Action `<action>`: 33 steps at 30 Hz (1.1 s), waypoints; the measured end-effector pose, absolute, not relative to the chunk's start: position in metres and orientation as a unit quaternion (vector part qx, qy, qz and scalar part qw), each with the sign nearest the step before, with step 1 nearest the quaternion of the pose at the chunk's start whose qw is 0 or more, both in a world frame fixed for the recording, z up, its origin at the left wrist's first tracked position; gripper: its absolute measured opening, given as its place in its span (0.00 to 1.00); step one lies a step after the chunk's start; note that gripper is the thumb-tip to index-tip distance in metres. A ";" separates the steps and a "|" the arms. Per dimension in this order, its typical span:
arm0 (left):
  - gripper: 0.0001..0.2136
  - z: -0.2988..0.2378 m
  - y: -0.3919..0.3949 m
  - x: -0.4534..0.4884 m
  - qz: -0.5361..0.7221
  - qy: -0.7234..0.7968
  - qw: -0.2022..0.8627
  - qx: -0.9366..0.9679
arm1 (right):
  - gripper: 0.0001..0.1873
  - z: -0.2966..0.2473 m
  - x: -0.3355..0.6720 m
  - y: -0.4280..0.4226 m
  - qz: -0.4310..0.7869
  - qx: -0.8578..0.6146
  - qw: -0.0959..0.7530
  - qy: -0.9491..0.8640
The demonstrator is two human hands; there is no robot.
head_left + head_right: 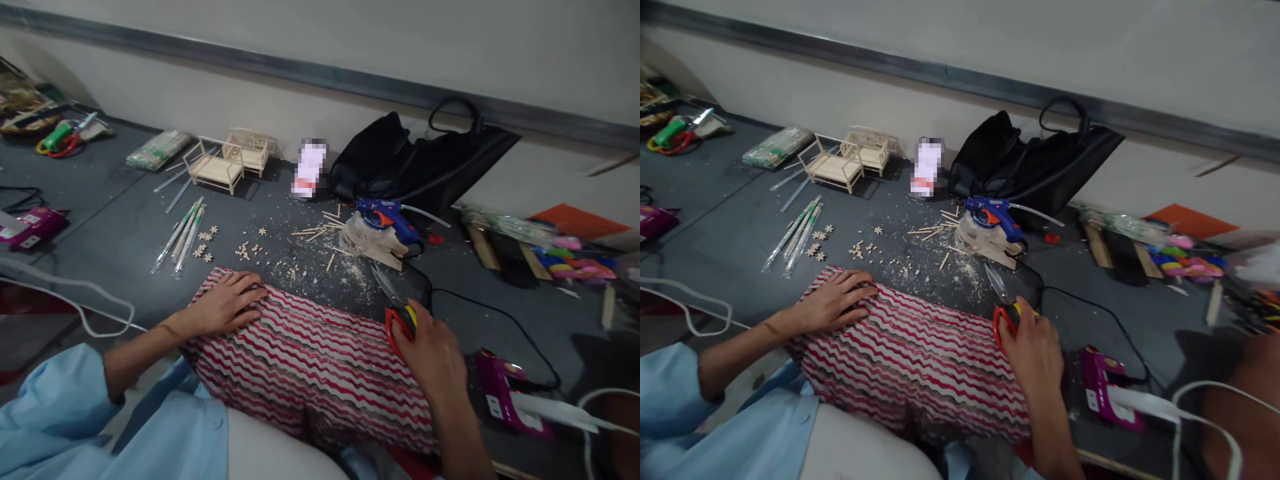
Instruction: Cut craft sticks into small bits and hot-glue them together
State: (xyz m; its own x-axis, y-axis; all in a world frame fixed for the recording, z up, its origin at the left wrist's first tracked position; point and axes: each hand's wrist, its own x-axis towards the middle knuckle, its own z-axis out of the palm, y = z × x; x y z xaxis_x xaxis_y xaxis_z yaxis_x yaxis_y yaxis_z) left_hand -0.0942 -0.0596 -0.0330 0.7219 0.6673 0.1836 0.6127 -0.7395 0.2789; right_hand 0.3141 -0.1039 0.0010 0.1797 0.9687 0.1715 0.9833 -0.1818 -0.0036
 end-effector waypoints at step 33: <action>0.11 -0.007 0.003 -0.097 0.232 0.515 0.057 0.824 | 0.19 0.009 0.276 -0.137 -0.116 -0.657 0.233 -0.707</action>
